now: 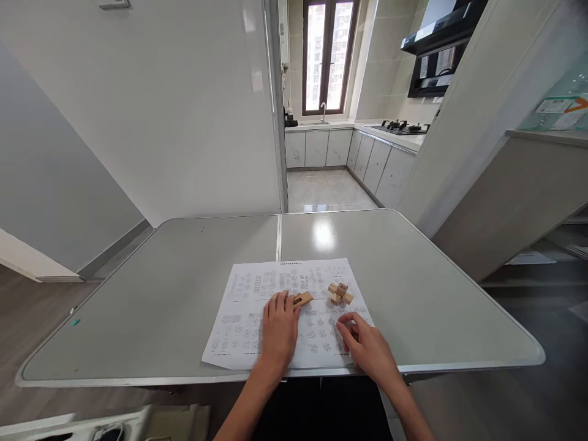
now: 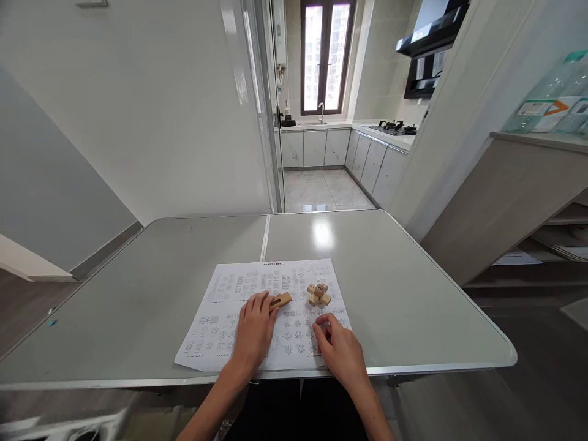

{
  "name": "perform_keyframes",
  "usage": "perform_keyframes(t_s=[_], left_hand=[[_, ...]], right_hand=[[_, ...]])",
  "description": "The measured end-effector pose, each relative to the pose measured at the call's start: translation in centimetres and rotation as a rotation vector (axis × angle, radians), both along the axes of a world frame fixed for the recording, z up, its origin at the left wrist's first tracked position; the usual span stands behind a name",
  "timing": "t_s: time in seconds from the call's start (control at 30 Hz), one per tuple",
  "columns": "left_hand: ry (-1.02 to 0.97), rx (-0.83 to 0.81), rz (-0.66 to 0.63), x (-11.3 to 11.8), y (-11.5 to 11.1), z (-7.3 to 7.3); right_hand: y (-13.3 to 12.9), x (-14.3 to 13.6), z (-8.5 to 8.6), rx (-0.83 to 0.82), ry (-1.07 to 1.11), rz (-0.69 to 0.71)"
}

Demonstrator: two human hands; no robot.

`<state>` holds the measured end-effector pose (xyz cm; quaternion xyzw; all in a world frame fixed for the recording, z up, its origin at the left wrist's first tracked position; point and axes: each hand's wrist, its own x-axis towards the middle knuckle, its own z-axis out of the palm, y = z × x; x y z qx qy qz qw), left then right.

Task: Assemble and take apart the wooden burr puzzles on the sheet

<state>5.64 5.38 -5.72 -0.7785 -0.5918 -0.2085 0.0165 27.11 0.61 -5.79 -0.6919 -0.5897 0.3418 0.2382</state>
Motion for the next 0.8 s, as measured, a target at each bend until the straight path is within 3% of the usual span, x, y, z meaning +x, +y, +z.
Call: perform_keyframes(t_s=[0.27,0.5,0.67,0.8], left_hand=[[0.016,0.003,0.164,-5.9,3.7,0.6],[0.001,0.004,0.235,-10.2,5.1,0.9],[-0.031,0.037,0.18,-9.8,4.0,1.2],[-0.322,0.017,-0.057,-7.3,0.9,2.8]], right_hand=[[0.0,0.3,-0.6,0.029,0.212,-0.026],[-0.3,0.2,-0.1,0.121,0.228,-0.029],[-0.6,0.0,-0.1,0.167,0.23,-0.045],[-0.7,0.1,-0.8,0.214,0.224,-0.037]])
